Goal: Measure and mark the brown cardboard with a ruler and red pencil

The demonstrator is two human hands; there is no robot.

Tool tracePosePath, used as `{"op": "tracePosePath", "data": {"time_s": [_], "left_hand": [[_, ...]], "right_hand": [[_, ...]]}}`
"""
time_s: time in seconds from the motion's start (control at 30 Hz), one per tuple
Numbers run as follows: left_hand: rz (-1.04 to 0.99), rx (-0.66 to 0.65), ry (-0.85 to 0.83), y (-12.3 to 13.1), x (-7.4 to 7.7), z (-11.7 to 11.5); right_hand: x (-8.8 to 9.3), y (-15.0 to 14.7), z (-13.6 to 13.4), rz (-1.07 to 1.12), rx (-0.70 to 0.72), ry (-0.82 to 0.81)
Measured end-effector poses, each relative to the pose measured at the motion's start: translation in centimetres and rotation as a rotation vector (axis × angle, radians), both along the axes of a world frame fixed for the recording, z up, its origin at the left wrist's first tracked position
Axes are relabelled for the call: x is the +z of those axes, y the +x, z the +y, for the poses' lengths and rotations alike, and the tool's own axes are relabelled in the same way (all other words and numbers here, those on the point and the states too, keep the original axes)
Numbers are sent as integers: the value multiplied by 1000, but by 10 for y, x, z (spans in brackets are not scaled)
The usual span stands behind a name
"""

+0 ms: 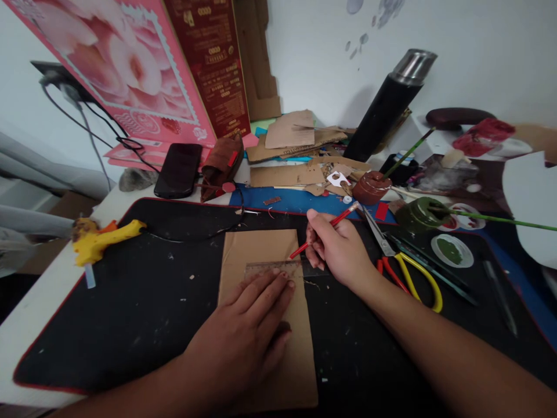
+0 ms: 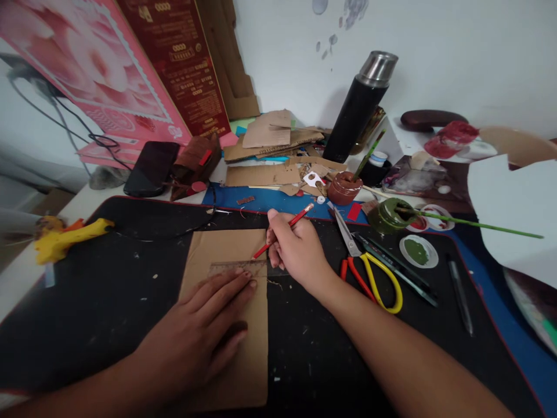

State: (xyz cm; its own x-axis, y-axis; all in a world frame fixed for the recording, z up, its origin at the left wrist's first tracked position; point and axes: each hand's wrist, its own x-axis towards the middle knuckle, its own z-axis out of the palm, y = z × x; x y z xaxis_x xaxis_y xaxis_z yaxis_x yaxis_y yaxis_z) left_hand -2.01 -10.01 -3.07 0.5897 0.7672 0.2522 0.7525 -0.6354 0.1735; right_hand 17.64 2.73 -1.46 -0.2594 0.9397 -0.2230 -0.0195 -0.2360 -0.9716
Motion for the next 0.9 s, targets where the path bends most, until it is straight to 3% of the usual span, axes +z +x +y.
{"op": "tracePosePath", "data": {"time_s": [0.9], "left_hand": [[-5, 3, 28, 3, 2, 1]], "right_hand": [[1, -1, -2, -42, 35, 39]]}}
